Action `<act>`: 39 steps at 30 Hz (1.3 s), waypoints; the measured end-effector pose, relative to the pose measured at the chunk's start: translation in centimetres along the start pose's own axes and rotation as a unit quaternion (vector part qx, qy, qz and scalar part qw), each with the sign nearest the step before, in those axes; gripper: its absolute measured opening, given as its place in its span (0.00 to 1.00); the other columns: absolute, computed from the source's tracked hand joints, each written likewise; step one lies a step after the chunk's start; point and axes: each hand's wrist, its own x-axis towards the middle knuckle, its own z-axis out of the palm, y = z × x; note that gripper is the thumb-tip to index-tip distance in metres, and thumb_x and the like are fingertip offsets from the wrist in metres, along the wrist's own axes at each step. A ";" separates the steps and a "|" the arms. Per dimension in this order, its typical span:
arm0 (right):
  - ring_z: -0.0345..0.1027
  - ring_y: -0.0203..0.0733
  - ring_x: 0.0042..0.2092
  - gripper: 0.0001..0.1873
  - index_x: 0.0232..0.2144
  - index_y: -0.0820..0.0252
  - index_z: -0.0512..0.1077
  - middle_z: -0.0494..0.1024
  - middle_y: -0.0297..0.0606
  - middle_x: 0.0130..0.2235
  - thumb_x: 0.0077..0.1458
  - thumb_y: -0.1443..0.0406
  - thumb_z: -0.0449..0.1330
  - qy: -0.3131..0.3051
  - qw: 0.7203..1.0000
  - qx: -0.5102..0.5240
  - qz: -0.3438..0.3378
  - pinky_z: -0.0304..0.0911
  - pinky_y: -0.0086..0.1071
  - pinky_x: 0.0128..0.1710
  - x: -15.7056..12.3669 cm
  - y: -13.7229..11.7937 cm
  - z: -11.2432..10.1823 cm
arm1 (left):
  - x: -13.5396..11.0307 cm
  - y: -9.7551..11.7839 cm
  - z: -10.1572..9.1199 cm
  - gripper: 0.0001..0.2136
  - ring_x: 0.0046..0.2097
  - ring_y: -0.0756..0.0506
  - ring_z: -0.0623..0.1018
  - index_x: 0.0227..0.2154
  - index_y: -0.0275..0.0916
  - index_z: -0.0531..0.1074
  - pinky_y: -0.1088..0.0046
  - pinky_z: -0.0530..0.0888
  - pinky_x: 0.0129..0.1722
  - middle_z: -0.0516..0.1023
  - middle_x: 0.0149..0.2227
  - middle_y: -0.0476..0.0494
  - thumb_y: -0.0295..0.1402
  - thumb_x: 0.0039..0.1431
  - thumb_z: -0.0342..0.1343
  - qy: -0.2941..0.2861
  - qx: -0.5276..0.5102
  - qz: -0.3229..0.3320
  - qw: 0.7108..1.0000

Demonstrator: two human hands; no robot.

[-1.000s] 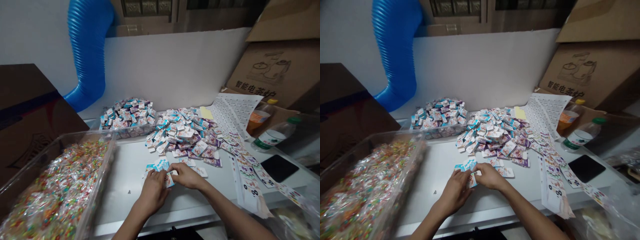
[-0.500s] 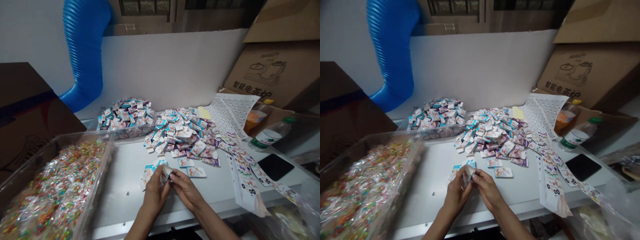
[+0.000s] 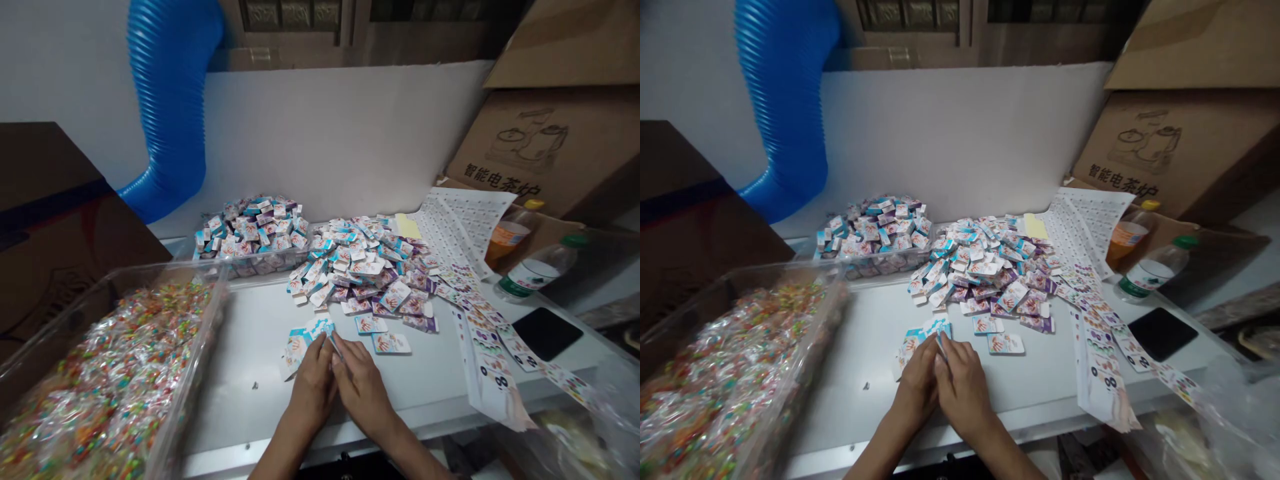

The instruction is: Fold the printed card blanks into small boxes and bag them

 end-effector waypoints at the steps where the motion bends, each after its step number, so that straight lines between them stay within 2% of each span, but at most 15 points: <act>1: 0.62 0.47 0.51 0.20 0.52 0.56 0.67 0.73 0.44 0.48 0.59 0.62 0.48 -0.001 1.000 -0.012 -0.003 0.55 0.45 0.54 0.0 0.0 0.0 | 0.0 0.1 0.1 0.24 0.59 0.39 0.62 0.57 0.35 0.51 0.57 0.68 0.53 0.61 0.57 0.29 0.28 0.57 0.47 -0.001 -0.007 -0.001 1.000; 6: 0.66 0.47 0.50 0.21 0.50 0.62 0.69 0.74 0.45 0.48 0.58 0.58 0.49 -0.033 0.990 0.078 0.112 0.58 0.43 0.52 0.6 0.7 -0.4 | -0.3 0.4 0.5 0.29 0.58 0.41 0.63 0.60 0.36 0.41 0.58 0.68 0.53 0.62 0.56 0.31 0.27 0.59 0.47 0.023 0.001 -0.015 1.000; 8: 0.67 0.47 0.49 0.21 0.50 0.62 0.69 0.74 0.44 0.48 0.58 0.59 0.49 -0.044 0.989 0.079 0.119 0.59 0.43 0.51 0.8 0.7 -0.5 | -0.5 0.2 0.7 0.31 0.58 0.41 0.63 0.61 0.36 0.38 0.58 0.68 0.53 0.60 0.57 0.30 0.27 0.59 0.47 0.031 0.016 -0.015 0.999; 11: 0.68 0.48 0.44 0.20 0.50 0.61 0.69 0.76 0.45 0.43 0.59 0.63 0.47 -0.041 0.996 -0.042 0.072 0.62 0.43 0.47 0.7 0.3 -0.7 | -0.5 0.0 0.9 0.31 0.59 0.41 0.62 0.61 0.36 0.38 0.58 0.69 0.52 0.60 0.57 0.29 0.26 0.59 0.46 0.052 0.038 0.013 0.998; 14: 0.66 0.49 0.41 0.21 0.52 0.62 0.67 0.76 0.45 0.40 0.57 0.68 0.46 -0.049 0.979 -0.194 -0.028 0.60 0.45 0.44 0.3 -0.4 -0.8 | -0.6 0.0 0.7 0.30 0.60 0.40 0.61 0.61 0.37 0.39 0.58 0.69 0.52 0.59 0.58 0.29 0.25 0.59 0.46 0.074 0.042 0.030 0.996; 18: 0.62 0.50 0.46 0.25 0.57 0.65 0.59 0.71 0.47 0.50 0.56 0.70 0.47 -0.064 0.949 -0.280 -0.129 0.58 0.45 0.47 -0.4 -0.3 -0.8 | -0.6 0.1 -0.1 0.29 0.60 0.41 0.60 0.61 0.36 0.41 0.59 0.67 0.54 0.58 0.59 0.30 0.25 0.59 0.46 0.055 0.018 0.030 0.998; 21: 0.61 0.51 0.48 0.25 0.57 0.66 0.57 0.68 0.48 0.53 0.56 0.70 0.47 -0.053 0.928 -0.333 -0.158 0.59 0.45 0.47 -1.0 0.3 -0.5 | -0.7 0.1 -0.6 0.29 0.59 0.42 0.62 0.61 0.36 0.42 0.60 0.67 0.54 0.60 0.58 0.31 0.26 0.59 0.45 0.033 0.003 0.038 0.999; 26: 0.64 0.49 0.43 0.23 0.55 0.68 0.62 0.73 0.50 0.45 0.56 0.72 0.46 -0.071 0.916 -0.365 -0.149 0.62 0.44 0.44 -1.8 0.5 0.3 | -1.4 0.1 -0.8 0.27 0.58 0.43 0.65 0.60 0.37 0.45 0.60 0.68 0.53 0.63 0.57 0.33 0.26 0.59 0.44 -0.012 -0.032 0.028 0.999; 29: 0.68 0.48 0.38 0.21 0.53 0.62 0.66 0.76 0.46 0.37 0.56 0.69 0.48 -0.147 0.931 -0.319 -0.100 0.65 0.41 0.39 -0.5 0.8 -0.9 | -2.0 0.2 -1.2 0.27 0.56 0.44 0.67 0.60 0.38 0.45 0.62 0.69 0.52 0.65 0.56 0.35 0.29 0.59 0.46 -0.038 -0.038 -0.004 0.999; 31: 0.70 0.47 0.37 0.20 0.51 0.56 0.68 0.77 0.42 0.34 0.55 0.65 0.52 -0.193 0.955 -0.220 -0.047 0.66 0.39 0.37 1.8 1.1 -2.6 | -2.3 -0.4 -2.0 0.27 0.56 0.42 0.66 0.59 0.39 0.48 0.61 0.68 0.53 0.64 0.56 0.35 0.34 0.58 0.50 -0.040 -0.011 -0.035 0.999; 33: 0.71 0.45 0.39 0.22 0.53 0.56 0.65 0.77 0.43 0.39 0.56 0.60 0.51 -0.133 0.989 -0.059 0.035 0.66 0.38 0.39 4.7 1.4 -4.5 | -2.2 -1.5 -2.8 0.28 0.57 0.40 0.64 0.58 0.38 0.52 0.57 0.66 0.54 0.63 0.57 0.35 0.37 0.55 0.53 -0.018 0.034 -0.079 0.996; 35: 0.71 0.44 0.42 0.27 0.59 0.57 0.55 0.73 0.45 0.48 0.58 0.56 0.48 -0.017 0.989 0.100 0.104 0.67 0.38 0.40 7.1 1.5 -5.6 | -1.8 -3.1 -3.6 0.31 0.58 0.36 0.62 0.57 0.36 0.55 0.54 0.63 0.54 0.61 0.58 0.33 0.38 0.51 0.57 -0.005 0.077 -0.126 0.989; 36: 0.70 0.44 0.44 0.29 0.60 0.57 0.52 0.70 0.45 0.51 0.58 0.55 0.48 0.005 0.983 0.145 0.115 0.67 0.38 0.41 7.8 1.5 -5.7 | -1.6 -3.9 -3.9 0.32 0.58 0.35 0.61 0.56 0.34 0.56 0.53 0.63 0.54 0.61 0.58 0.32 0.38 0.49 0.59 -0.018 0.089 -0.145 0.985; 37: 0.69 0.44 0.46 0.30 0.60 0.56 0.53 0.68 0.45 0.53 0.57 0.54 0.50 0.000 0.980 0.163 0.114 0.66 0.38 0.42 8.0 1.5 -5.5 | -1.3 -4.6 -4.2 0.32 0.58 0.35 0.62 0.55 0.34 0.58 0.53 0.63 0.54 0.63 0.57 0.32 0.37 0.47 0.60 -0.040 0.090 -0.161 0.982; 39: 0.68 0.45 0.47 0.27 0.56 0.57 0.60 0.69 0.44 0.53 0.55 0.55 0.53 -0.061 0.988 0.112 0.085 0.66 0.39 0.43 7.5 1.6 -4.5 | -0.9 -5.6 -4.6 0.29 0.53 0.36 0.67 0.53 0.34 0.61 0.56 0.65 0.51 0.69 0.52 0.34 0.36 0.47 0.59 -0.085 0.074 -0.179 0.977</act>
